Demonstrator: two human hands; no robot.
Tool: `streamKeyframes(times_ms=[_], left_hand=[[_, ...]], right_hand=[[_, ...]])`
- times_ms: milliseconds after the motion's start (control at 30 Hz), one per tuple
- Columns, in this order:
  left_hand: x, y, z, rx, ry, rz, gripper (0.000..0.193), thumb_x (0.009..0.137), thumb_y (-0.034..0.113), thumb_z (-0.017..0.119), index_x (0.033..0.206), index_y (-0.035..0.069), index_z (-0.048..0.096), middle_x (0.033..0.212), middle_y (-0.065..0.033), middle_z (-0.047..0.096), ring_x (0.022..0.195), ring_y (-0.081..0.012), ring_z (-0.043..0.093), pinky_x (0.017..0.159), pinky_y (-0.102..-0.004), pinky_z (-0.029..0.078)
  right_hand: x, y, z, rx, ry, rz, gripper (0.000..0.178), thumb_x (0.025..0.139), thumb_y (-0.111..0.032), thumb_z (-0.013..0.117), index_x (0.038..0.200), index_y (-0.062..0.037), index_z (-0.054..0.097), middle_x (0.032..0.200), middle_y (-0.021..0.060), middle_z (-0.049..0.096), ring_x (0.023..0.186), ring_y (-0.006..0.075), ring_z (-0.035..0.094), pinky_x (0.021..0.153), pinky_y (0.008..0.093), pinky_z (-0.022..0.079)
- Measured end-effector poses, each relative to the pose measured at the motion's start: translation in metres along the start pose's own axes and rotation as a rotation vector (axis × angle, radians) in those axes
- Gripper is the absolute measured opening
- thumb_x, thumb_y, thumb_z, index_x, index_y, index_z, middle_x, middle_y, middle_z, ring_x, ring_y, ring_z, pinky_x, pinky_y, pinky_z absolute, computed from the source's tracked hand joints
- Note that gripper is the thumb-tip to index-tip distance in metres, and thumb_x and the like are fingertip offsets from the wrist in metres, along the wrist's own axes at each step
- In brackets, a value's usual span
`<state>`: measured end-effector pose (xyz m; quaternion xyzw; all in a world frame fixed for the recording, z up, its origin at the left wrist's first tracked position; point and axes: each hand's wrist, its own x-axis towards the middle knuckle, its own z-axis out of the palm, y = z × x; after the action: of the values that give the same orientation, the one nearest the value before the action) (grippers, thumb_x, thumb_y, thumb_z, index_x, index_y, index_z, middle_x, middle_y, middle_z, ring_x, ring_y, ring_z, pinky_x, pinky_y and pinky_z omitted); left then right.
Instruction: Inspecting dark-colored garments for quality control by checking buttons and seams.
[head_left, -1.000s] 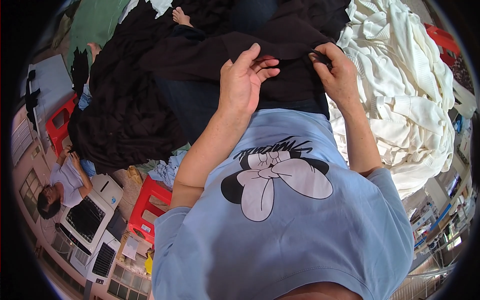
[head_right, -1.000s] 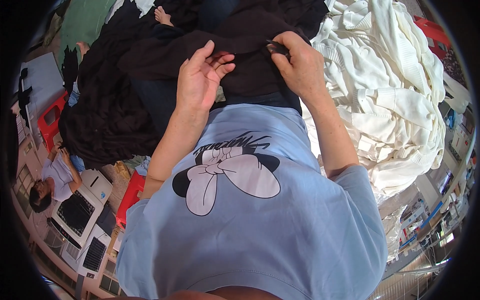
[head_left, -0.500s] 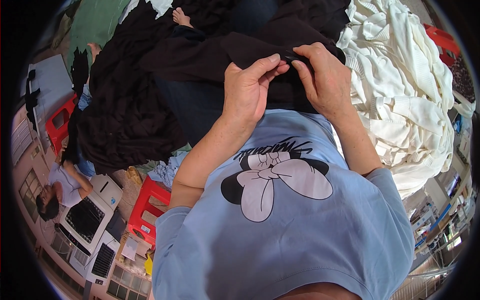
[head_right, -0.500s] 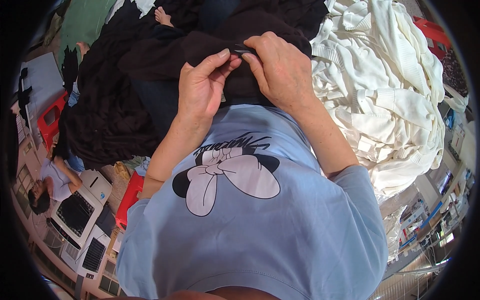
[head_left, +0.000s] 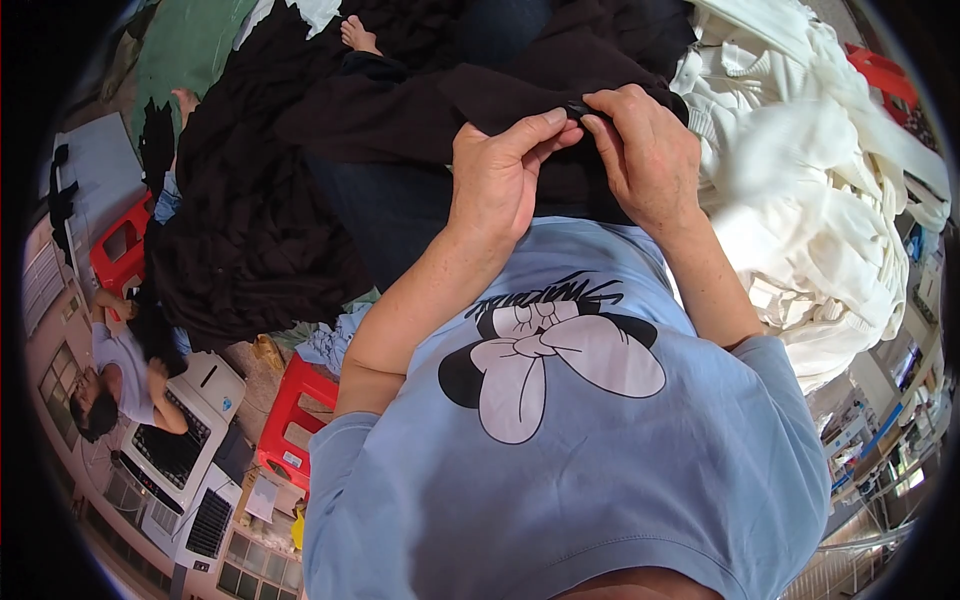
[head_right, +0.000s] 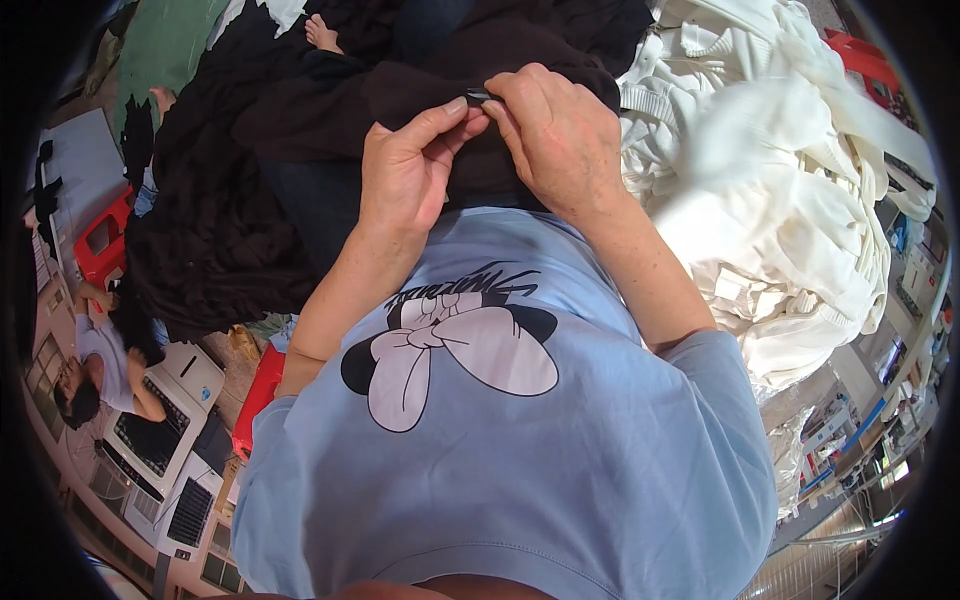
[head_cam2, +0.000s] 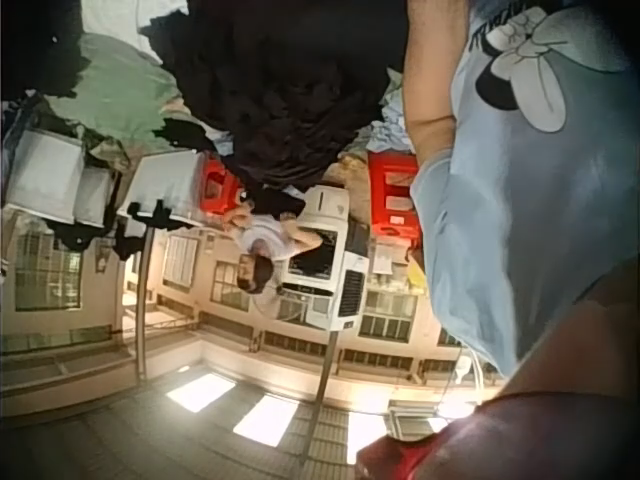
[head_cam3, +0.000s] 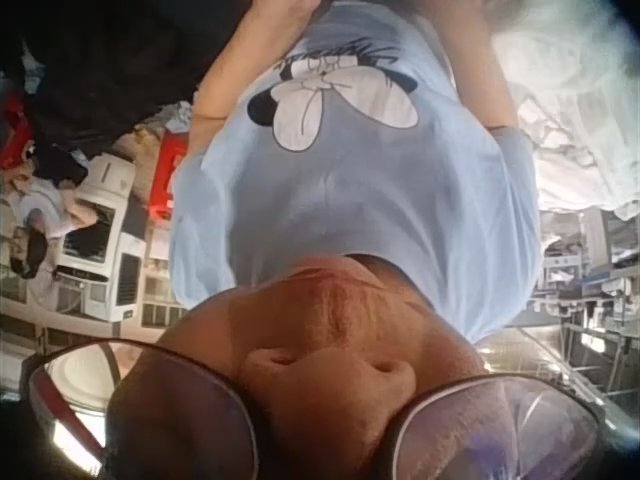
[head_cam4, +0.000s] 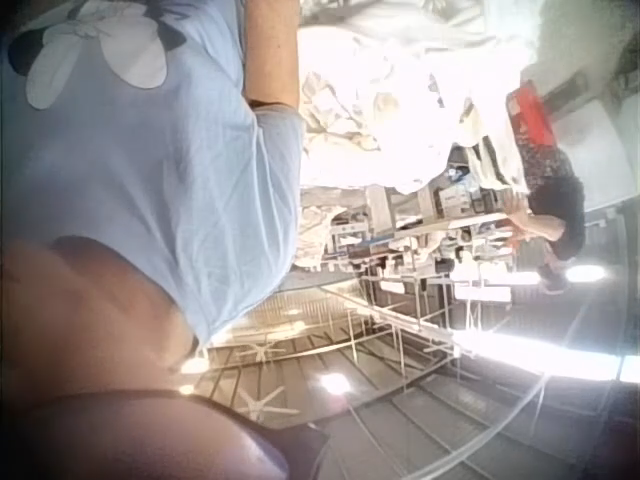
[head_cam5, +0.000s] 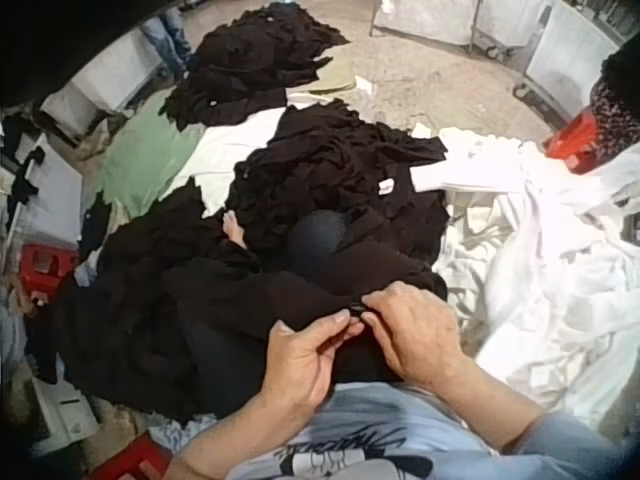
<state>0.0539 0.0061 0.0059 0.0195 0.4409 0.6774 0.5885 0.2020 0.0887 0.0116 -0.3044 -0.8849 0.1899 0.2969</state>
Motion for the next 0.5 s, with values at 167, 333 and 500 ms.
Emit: streamKeyframes(times_ms=[167, 333, 500], left_hand=[[0.0005, 0.0002, -0.0002, -0.003, 0.007, -0.008, 0.010, 0.091, -0.001, 0.071, 0.092, -0.010, 0.075, 0.088, -0.0182, 0.076, 0.082, -0.0247, 0.075, 0.083, -0.0343, 0.062], [0.0016, -0.0015, -0.0014, -0.022, 0.006, 0.003, 0.010, 0.090, 0.000, 0.072, 0.091, -0.010, 0.075, 0.087, -0.0184, 0.075, 0.081, -0.0252, 0.075, 0.083, -0.0356, 0.062], [0.0030, -0.0049, -0.0094, 0.030, 0.004, -0.039, 0.011, 0.090, -0.002, 0.068, 0.096, -0.009, 0.074, 0.090, -0.0172, 0.075, 0.085, -0.0254, 0.075, 0.084, -0.0383, 0.061]], right_hand=[[-0.0027, 0.0025, 0.0017, 0.063, -0.028, 0.090, 0.013, 0.093, -0.013, 0.071, 0.104, -0.0081, 0.066, 0.089, 0.0066, 0.066, 0.079, 0.0265, 0.068, 0.066, 0.0372, 0.052], [-0.0045, 0.0052, -0.0005, 0.247, -0.032, 0.247, 0.014, 0.095, -0.014, 0.069, 0.106, -0.0052, 0.067, 0.094, 0.0093, 0.070, 0.078, 0.0293, 0.069, 0.067, 0.0359, 0.053], [-0.0077, 0.0076, -0.0032, 0.115, -0.089, 0.117, 0.015, 0.094, -0.012, 0.070, 0.106, -0.0043, 0.067, 0.096, 0.0098, 0.070, 0.079, 0.0298, 0.069, 0.068, 0.0349, 0.053]])
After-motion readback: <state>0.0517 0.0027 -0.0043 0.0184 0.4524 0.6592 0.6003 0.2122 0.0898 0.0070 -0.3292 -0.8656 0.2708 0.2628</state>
